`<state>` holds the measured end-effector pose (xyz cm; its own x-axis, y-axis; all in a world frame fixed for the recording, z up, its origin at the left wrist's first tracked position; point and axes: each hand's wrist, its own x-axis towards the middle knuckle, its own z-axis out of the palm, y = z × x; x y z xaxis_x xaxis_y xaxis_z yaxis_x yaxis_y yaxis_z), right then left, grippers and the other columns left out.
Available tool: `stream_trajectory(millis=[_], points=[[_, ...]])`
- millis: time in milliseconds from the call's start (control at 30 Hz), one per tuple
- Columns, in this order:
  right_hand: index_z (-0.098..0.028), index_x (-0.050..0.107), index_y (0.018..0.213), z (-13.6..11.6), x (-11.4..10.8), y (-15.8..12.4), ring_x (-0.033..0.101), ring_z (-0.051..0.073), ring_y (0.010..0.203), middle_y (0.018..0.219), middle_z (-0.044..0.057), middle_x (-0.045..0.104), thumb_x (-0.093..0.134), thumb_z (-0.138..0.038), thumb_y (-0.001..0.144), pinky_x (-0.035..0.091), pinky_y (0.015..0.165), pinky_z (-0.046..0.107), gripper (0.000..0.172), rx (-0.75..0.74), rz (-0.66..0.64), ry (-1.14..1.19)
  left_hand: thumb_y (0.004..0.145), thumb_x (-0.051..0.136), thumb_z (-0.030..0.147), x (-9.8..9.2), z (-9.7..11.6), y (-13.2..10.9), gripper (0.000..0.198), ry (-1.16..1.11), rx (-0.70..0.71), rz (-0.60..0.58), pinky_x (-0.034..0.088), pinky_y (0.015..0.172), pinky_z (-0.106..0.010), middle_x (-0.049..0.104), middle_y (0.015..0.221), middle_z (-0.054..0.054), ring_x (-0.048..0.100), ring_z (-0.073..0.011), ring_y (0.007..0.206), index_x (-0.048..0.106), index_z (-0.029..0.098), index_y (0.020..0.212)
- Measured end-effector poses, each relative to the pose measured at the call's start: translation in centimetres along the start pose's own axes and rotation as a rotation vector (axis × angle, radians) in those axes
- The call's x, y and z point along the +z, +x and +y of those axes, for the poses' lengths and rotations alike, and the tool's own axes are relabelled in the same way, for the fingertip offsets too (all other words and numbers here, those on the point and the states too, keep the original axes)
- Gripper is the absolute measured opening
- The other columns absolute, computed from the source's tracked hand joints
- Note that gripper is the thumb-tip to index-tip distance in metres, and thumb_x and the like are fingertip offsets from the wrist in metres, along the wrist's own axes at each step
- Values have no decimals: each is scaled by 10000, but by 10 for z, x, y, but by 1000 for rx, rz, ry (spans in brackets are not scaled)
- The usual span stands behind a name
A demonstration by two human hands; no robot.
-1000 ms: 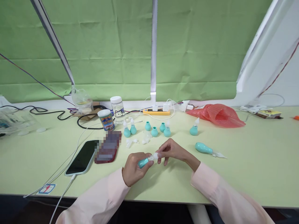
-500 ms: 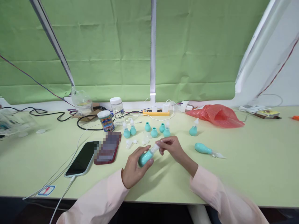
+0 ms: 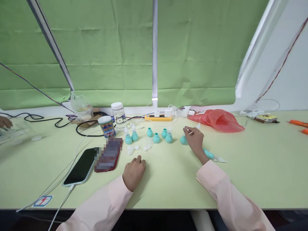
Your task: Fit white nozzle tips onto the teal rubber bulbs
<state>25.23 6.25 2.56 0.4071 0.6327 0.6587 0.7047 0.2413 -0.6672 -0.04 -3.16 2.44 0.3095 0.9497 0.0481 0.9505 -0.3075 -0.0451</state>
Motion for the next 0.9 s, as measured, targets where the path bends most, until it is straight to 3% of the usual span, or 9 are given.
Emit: stream_trajectory(millis=[167, 300, 400, 467, 533, 600, 733, 800, 900], points=[[-128, 578, 931, 7, 5, 1, 430, 106, 469, 643, 27, 533, 473, -446, 655, 393, 537, 271, 434, 41, -69, -52, 732, 345, 30, 2, -1, 2, 223, 9, 32, -25, 422, 530, -285, 529, 810, -101, 537, -211, 764, 535, 120, 808], [-144, 434, 1071, -2, 5, -7, 386, 74, 442, 813, 45, 484, 485, -401, 660, 387, 513, 262, 487, -21, 92, -101, 752, 353, 84, 2, -2, 2, 191, -13, 35, 2, 428, 538, -297, 550, 788, -95, 545, -212, 744, 538, 116, 792], [-159, 415, 1029, -20, 8, -24, 404, 77, 476, 887, 69, 444, 477, -334, 682, 383, 505, 249, 393, -193, 140, -63, 757, 341, 84, 0, -1, 2, 206, -22, 47, -2, 435, 548, -304, 562, 780, -91, 550, -207, 732, 542, 114, 789], [-171, 471, 921, -37, 10, -37, 442, 96, 523, 870, 74, 461, 483, -283, 682, 381, 524, 247, 264, -378, -40, -80, 745, 336, 58, 0, -1, 2, 220, -14, 64, -1, 437, 548, -299, 563, 784, -91, 549, -204, 738, 544, 116, 790], [-194, 501, 862, -56, 8, -45, 487, 141, 616, 847, 69, 508, 468, -246, 690, 370, 557, 257, 183, -551, -318, -176, 721, 343, 24, 0, -1, 1, 233, -2, 78, 3, 440, 543, -295, 560, 800, -91, 544, -206, 751, 544, 117, 794], [-212, 519, 806, -71, -2, -45, 504, 162, 641, 762, 41, 551, 445, -230, 697, 354, 546, 259, 133, -576, -414, -226, 698, 352, -3, 0, -2, 1, 246, 2, 86, 5, 444, 541, -299, 558, 812, -92, 541, -213, 758, 544, 114, 797], [-241, 520, 788, -71, -41, -26, 521, 156, 634, 780, -1, 581, 476, -249, 640, 344, 525, 252, 155, -434, -697, -445, 681, 359, -30, -2, -2, 0, 256, -15, 90, -8, 451, 545, -313, 556, 809, -97, 542, -222, 762, 545, 104, 794], [-244, 519, 834, -51, -59, -17, 528, 194, 718, 828, 14, 580, 518, -268, 582, 332, 508, 251, 253, -335, -744, -619, 676, 361, -42, -2, -3, 0, 262, -20, 86, -17, 452, 548, -315, 555, 809, -101, 542, -224, 765, 546, 100, 794], [-199, 525, 830, -8, -71, -11, 532, 207, 658, 751, 44, 577, 560, -202, 490, 294, 447, 229, 342, -136, -750, -879, 665, 362, -54, -2, -3, 0, 272, -26, 82, -22, 455, 555, -325, 554, 817, -108, 541, -226, 768, 547, 92, 801]])
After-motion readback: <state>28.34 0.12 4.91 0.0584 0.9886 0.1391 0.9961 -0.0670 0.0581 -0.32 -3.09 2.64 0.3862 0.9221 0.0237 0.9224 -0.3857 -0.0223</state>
